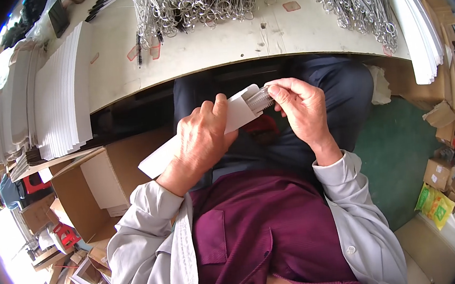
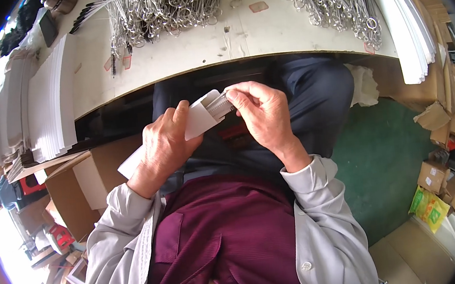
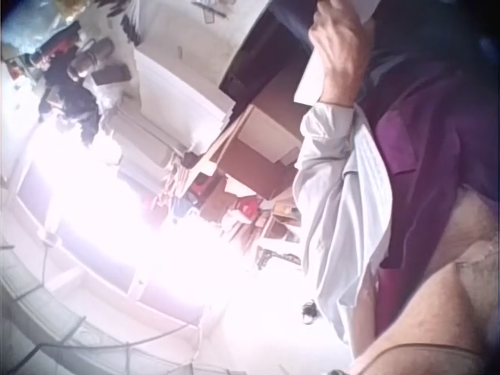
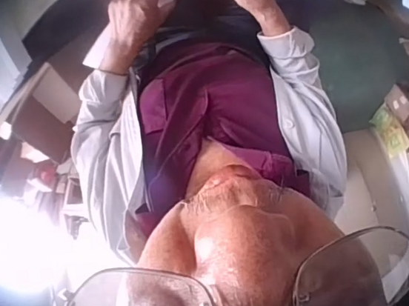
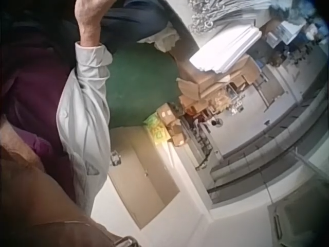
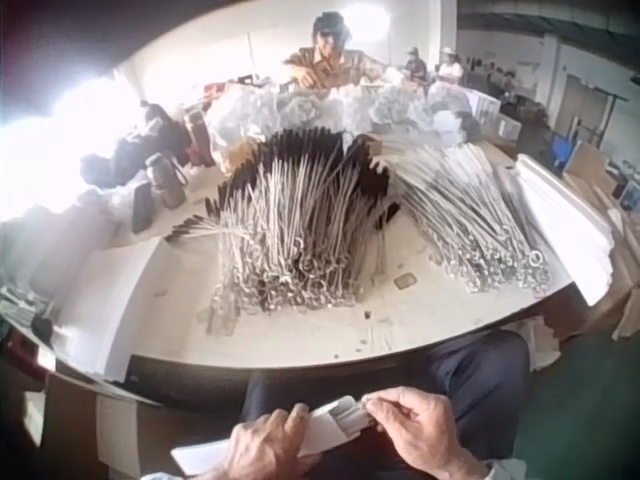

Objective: Packaging multiple wire brushes into a white cardboard box.

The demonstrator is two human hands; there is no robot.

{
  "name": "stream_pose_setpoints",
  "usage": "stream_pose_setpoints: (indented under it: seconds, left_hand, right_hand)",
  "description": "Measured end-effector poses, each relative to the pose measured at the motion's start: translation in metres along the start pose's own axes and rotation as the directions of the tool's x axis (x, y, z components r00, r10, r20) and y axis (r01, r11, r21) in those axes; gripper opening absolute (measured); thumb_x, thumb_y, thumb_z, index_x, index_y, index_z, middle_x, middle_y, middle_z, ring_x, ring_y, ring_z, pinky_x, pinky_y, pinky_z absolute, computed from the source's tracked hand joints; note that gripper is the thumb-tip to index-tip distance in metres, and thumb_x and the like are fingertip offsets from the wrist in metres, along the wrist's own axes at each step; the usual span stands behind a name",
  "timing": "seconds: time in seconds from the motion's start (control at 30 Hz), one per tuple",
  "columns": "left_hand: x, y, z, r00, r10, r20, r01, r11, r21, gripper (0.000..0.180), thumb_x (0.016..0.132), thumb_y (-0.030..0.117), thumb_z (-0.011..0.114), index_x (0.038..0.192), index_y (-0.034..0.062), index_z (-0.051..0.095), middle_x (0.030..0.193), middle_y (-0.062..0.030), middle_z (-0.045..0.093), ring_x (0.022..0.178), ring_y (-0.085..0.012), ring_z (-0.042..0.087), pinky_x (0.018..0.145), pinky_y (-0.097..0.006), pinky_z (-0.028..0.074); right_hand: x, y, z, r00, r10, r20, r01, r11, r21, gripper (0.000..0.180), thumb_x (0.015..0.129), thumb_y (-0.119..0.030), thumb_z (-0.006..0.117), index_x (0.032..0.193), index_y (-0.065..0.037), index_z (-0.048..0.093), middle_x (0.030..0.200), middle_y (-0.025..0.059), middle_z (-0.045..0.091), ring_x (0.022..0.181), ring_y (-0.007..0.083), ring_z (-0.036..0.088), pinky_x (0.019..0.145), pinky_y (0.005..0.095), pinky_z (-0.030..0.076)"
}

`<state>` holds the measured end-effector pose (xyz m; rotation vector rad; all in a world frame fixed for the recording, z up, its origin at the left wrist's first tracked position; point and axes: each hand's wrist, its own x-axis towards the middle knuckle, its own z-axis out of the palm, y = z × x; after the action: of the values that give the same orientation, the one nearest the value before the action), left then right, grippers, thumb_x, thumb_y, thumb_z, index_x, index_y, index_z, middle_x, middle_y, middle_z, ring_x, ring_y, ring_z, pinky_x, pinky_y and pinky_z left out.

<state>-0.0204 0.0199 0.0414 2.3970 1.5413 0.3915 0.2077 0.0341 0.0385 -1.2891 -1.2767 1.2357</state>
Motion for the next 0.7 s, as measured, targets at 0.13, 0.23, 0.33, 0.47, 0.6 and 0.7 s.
stream_pose_setpoints:
  seconds: [0.13, 0.23, 0.33, 0.47, 0.6, 0.7]
  left_hand:
    - [-0.004, -0.001, 0.003, 1.000, -0.005, 0.004, 0.005, 1.000, -0.014, 0.065, 0.071, 0.018, 0.086, 0.127, 0.0019, 0.057, 0.085, -0.0130, 0.065, 0.073, -0.0314, 0.071, 0.062, -0.042, 0.058]
    - [-0.006, -0.001, 0.006, 1.000, -0.005, 0.009, 0.005, 0.999, -0.039, 0.065, 0.070, 0.017, 0.086, 0.127, 0.0020, 0.057, 0.084, -0.0122, 0.065, 0.072, -0.0313, 0.071, 0.062, -0.042, 0.058]
    - [-0.009, -0.003, 0.005, 0.999, 0.032, -0.020, -0.033, 0.998, -0.053, 0.066, 0.069, 0.016, 0.085, 0.128, 0.0022, 0.057, 0.084, -0.0116, 0.064, 0.071, -0.0306, 0.070, 0.062, -0.042, 0.058]
    - [-0.011, -0.006, 0.007, 0.994, 0.106, -0.035, -0.107, 0.994, -0.031, 0.067, 0.069, 0.015, 0.085, 0.128, 0.0015, 0.057, 0.086, -0.0109, 0.063, 0.074, -0.0292, 0.068, 0.064, -0.040, 0.057]
    - [-0.010, -0.006, 0.008, 0.993, 0.116, -0.027, -0.117, 0.993, -0.033, 0.067, 0.070, 0.015, 0.084, 0.129, 0.0009, 0.056, 0.089, -0.0110, 0.063, 0.077, -0.0288, 0.068, 0.067, -0.040, 0.057]
    - [-0.011, -0.006, 0.009, 0.994, 0.112, -0.011, -0.113, 0.993, -0.027, 0.068, 0.070, 0.014, 0.084, 0.130, 0.0010, 0.056, 0.090, -0.0112, 0.062, 0.078, -0.0290, 0.068, 0.068, -0.041, 0.057]
  right_hand:
    - [-0.003, 0.009, 0.005, 0.996, -0.081, -0.044, 0.078, 0.995, -0.063, 0.018, 0.102, -0.015, 0.069, 0.103, 0.002, 0.075, 0.081, 0.0016, 0.071, 0.071, 0.0054, 0.063, 0.064, 0.0215, 0.053]
    - [0.002, 0.012, -0.001, 0.996, -0.077, -0.047, 0.076, 0.997, -0.035, 0.017, 0.101, -0.015, 0.070, 0.101, 0.002, 0.075, 0.080, 0.0019, 0.071, 0.069, 0.0050, 0.062, 0.061, 0.0213, 0.051]
    - [0.008, 0.008, -0.009, 0.983, 0.169, 0.065, -0.173, 0.984, 0.051, 0.018, 0.100, -0.017, 0.071, 0.098, 0.001, 0.075, 0.079, 0.0036, 0.073, 0.062, 0.0040, 0.059, 0.054, 0.0203, 0.048]
    - [0.016, 0.008, -0.020, 0.965, 0.215, 0.152, -0.233, 0.966, 0.111, 0.021, 0.102, -0.020, 0.069, 0.096, 0.000, 0.074, 0.082, 0.0047, 0.072, 0.057, 0.0046, 0.057, 0.050, 0.0207, 0.045]
    - [0.016, 0.004, -0.021, 0.933, 0.282, 0.223, -0.331, 0.916, 0.228, 0.019, 0.101, -0.018, 0.070, 0.098, 0.000, 0.073, 0.079, 0.0039, 0.070, 0.054, 0.0040, 0.055, 0.047, 0.0192, 0.042]
    - [0.015, 0.005, -0.017, 0.898, 0.357, 0.257, -0.429, 0.840, 0.331, 0.016, 0.098, -0.016, 0.073, 0.100, 0.001, 0.072, 0.076, 0.0044, 0.068, 0.052, 0.0040, 0.052, 0.046, 0.0189, 0.041]
